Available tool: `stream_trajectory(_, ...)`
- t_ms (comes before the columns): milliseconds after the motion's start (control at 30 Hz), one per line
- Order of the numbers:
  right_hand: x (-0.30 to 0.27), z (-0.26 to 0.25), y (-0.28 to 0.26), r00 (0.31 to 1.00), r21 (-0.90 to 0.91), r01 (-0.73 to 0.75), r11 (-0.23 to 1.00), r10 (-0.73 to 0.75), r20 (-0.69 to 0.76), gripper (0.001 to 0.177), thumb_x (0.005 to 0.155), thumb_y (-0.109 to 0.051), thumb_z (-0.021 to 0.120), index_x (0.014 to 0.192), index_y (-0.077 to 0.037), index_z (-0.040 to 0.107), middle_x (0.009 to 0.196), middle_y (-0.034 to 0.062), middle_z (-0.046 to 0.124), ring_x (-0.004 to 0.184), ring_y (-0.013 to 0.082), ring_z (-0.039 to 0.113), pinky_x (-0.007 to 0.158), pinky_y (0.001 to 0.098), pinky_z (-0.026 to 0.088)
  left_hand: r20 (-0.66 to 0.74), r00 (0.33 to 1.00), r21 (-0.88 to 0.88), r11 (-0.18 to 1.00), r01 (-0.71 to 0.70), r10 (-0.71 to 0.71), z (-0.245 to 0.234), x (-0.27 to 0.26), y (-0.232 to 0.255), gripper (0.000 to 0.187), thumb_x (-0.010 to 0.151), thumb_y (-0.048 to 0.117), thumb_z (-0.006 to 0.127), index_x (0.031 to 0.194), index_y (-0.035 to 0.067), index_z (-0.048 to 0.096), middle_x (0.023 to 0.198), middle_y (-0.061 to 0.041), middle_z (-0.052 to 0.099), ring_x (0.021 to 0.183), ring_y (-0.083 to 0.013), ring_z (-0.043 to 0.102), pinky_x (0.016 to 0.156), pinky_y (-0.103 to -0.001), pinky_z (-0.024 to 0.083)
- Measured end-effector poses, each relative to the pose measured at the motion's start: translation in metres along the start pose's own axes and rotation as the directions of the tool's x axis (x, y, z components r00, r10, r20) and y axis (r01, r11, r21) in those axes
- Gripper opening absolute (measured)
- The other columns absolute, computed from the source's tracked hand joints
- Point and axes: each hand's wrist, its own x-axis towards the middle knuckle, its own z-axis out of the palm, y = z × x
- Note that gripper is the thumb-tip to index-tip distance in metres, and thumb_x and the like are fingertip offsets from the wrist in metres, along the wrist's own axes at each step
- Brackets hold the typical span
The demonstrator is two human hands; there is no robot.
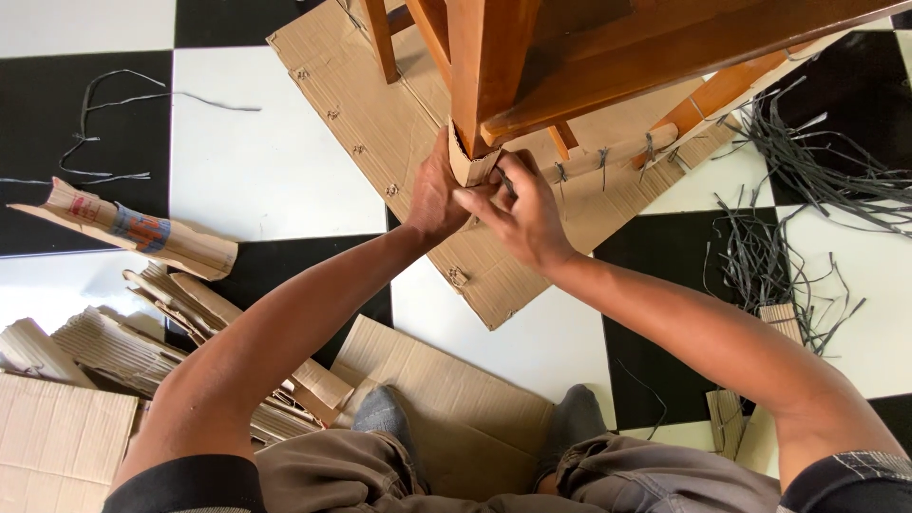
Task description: Wrapping furniture legs with protective cardboard and securing them with plastic ties
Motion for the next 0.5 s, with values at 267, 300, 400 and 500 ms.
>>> stream_trajectory(267,0.03,0.002,0.004,0.987,-0.065,0.158,0.985,-0.16,-0.017,0.044,0.097,-0.037,0.078,0.095,0.004,0.062,0.08,0.0189,0.062,0.068,0.03,0.065,0.06,0.0386,0.054,-0.018,0.986,-0.218,0.962,-0.165,0.165,0.003,0.002,-0.018,0.083,0.082,0.011,0.07,0.152,-0.009,0.03,0.131,-0.034,0.062,0.127,-0.047,0.06,0.11,-0.056,0.048)
stream_trajectory(300,0.033,-0.001,0.003,0.987,-0.041,0.162,0.986,-0.161,0.032,0.043,0.097,-0.034,0.078,0.097,0.006,0.061,0.082,0.0211,0.062,0.07,0.0328,0.066,0.061,0.041,0.056,0.0,0.985,-0.248,0.954,-0.167,0.172,0.004,0.003,-0.025,0.085,0.078,0.006,0.069,0.152,-0.009,0.031,0.131,-0.03,0.064,0.128,-0.0412,0.061,0.111,-0.051,0.048)
stream_trajectory(400,0.033,-0.002,0.012,0.989,-0.033,0.148,0.988,-0.147,0.035,0.038,0.094,-0.028,0.083,0.093,0.004,0.061,0.079,0.0169,0.062,0.067,0.0296,0.064,0.057,0.0404,0.051,0.026,0.97,-0.339,0.915,-0.218,0.241,-0.003,0.0,-0.011,0.088,0.073,0.0,0.069,0.152,-0.01,0.032,0.135,-0.032,0.062,0.13,-0.0461,0.059,0.113,-0.057,0.046)
stream_trajectory(500,0.035,0.001,0.009,0.996,-0.035,0.086,0.996,-0.087,-0.035,0.035,0.086,-0.023,0.087,0.094,0.005,0.067,0.079,0.0169,0.065,0.072,0.0288,0.067,0.063,0.0437,0.055,0.16,0.979,-0.011,0.992,-0.125,0.125,-0.014,0.009,-0.038,0.099,0.073,0.015,0.081,0.155,-0.002,0.028,0.143,-0.03,0.055,0.134,-0.05,0.052,0.114,-0.065,0.042)
